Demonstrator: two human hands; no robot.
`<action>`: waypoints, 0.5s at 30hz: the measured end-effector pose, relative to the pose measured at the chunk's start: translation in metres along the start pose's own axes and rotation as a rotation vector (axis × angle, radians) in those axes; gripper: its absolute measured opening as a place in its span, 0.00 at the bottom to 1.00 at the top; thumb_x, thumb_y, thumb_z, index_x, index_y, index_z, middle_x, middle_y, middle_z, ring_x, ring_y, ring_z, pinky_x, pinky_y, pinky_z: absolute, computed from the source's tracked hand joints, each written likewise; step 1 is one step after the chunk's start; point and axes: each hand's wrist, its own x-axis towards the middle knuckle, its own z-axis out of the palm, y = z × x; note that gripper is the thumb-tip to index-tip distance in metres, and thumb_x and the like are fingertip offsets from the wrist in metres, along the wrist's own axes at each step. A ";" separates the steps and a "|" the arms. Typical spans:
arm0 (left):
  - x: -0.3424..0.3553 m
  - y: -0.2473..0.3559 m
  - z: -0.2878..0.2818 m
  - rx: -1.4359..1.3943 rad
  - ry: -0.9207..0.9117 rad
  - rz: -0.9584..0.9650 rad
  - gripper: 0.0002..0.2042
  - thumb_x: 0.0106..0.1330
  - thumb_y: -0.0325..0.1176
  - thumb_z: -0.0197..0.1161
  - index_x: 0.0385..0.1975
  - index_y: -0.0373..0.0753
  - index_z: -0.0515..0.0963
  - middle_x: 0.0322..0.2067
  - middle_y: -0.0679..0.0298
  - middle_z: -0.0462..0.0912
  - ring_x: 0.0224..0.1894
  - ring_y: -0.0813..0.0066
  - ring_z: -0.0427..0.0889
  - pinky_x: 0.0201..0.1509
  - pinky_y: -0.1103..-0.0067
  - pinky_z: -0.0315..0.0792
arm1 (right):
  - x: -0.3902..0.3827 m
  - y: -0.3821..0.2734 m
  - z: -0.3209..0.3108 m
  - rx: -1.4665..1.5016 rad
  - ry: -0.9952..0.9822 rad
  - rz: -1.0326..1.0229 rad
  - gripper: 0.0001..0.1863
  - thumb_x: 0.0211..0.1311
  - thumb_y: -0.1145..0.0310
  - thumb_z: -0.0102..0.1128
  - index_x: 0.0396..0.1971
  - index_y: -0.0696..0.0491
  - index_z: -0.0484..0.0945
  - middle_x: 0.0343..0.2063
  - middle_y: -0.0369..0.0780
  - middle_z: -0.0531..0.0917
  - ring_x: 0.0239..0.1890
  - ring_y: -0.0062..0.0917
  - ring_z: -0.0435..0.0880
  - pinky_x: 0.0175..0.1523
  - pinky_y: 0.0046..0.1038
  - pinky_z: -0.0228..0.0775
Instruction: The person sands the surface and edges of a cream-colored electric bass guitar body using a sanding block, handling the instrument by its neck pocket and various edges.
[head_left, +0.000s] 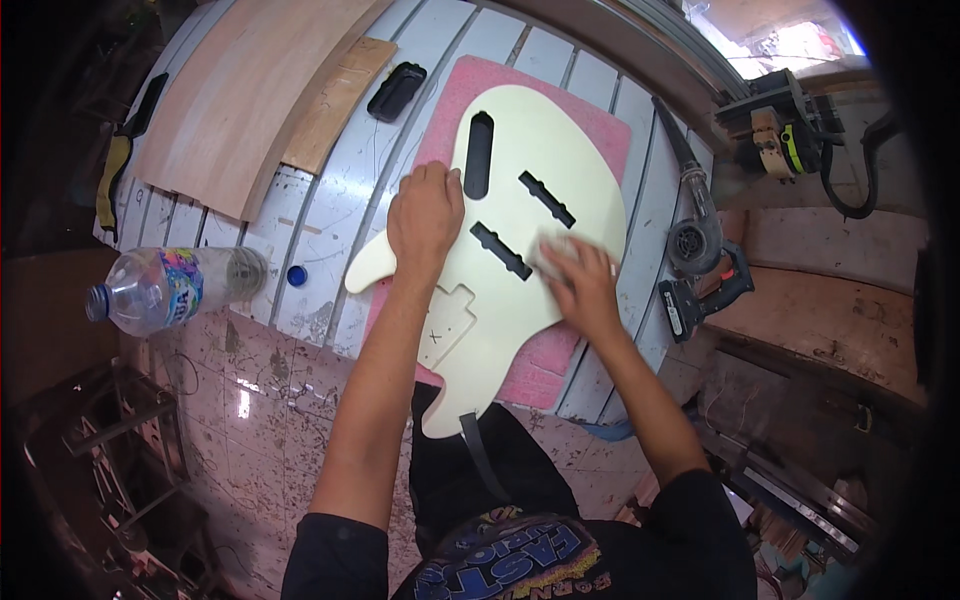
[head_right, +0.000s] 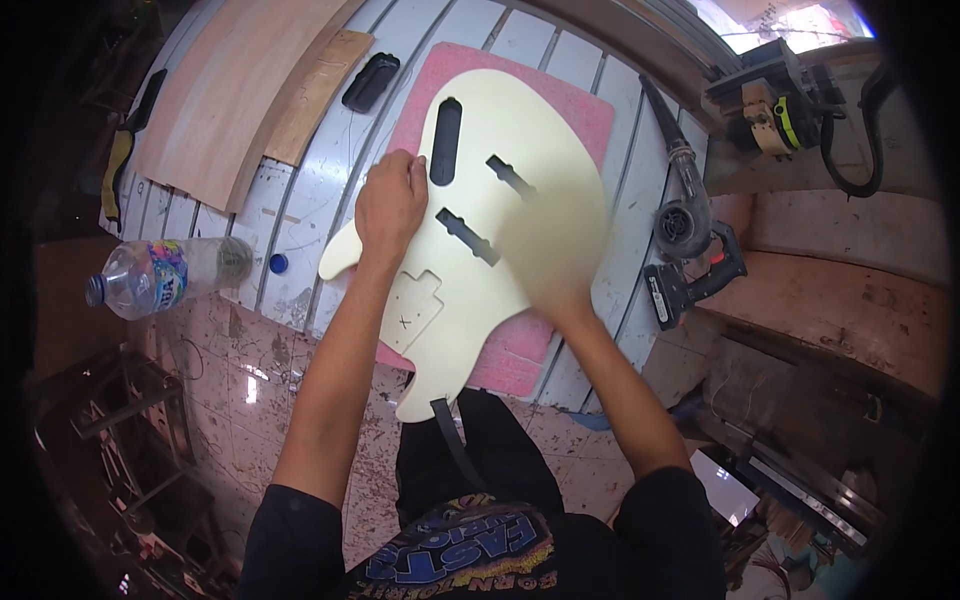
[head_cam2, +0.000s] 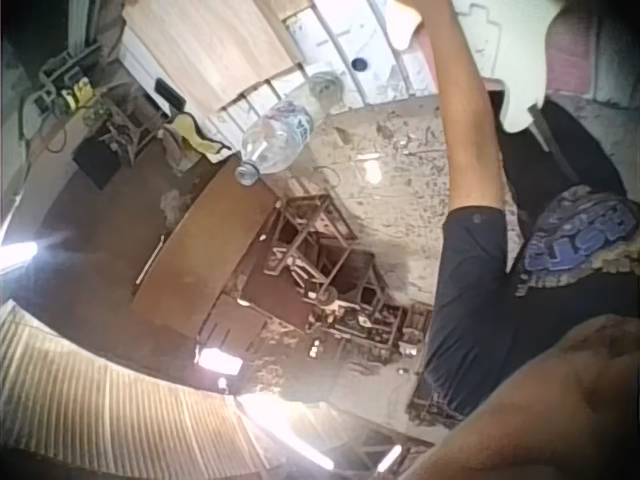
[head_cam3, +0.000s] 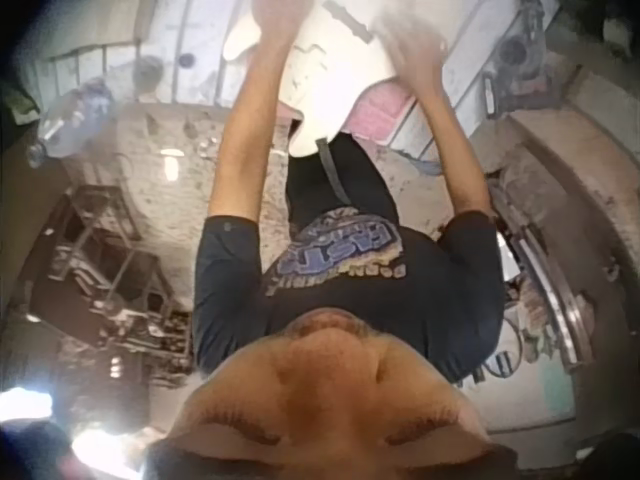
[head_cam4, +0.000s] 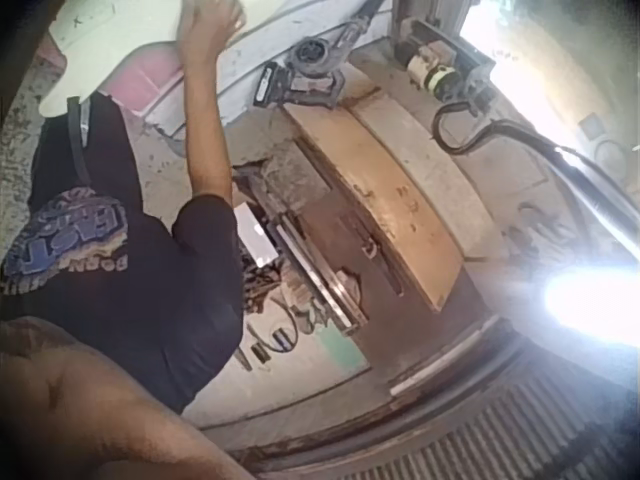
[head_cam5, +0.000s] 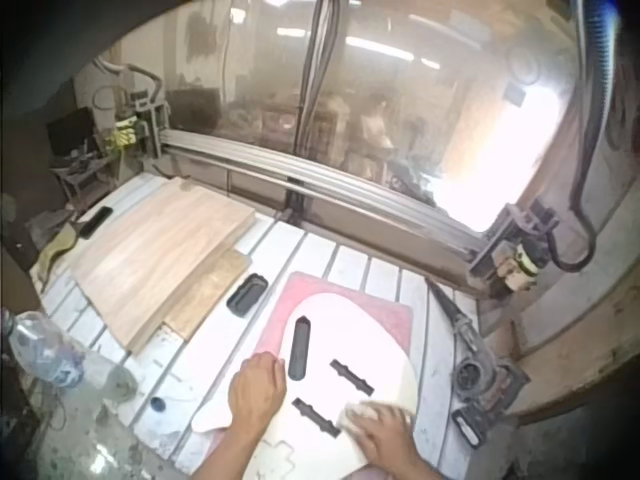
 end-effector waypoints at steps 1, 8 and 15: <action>-0.006 -0.002 -0.002 -0.054 0.064 0.041 0.11 0.73 0.38 0.61 0.39 0.35 0.80 0.37 0.52 0.84 0.43 0.50 0.82 0.46 0.59 0.76 | 0.006 -0.003 0.003 0.025 0.023 0.021 0.27 0.54 0.69 0.73 0.57 0.40 0.86 0.60 0.43 0.80 0.64 0.39 0.75 0.69 0.44 0.58; -0.200 0.035 -0.109 -0.627 -0.818 -0.230 0.14 0.70 0.42 0.69 0.41 0.37 0.83 0.37 0.55 0.86 0.43 0.62 0.87 0.50 0.71 0.78 | -0.060 -0.016 -0.005 -0.013 -0.018 -0.034 0.28 0.58 0.67 0.72 0.61 0.40 0.84 0.60 0.46 0.79 0.64 0.42 0.75 0.69 0.45 0.58; -0.366 -0.010 -0.083 -0.746 -1.436 -0.391 0.26 0.81 0.52 0.51 0.64 0.35 0.77 0.61 0.53 0.82 0.65 0.59 0.80 0.69 0.70 0.70 | -0.002 0.004 0.004 -0.034 0.097 0.047 0.27 0.55 0.66 0.74 0.58 0.37 0.86 0.60 0.43 0.80 0.64 0.39 0.75 0.70 0.46 0.58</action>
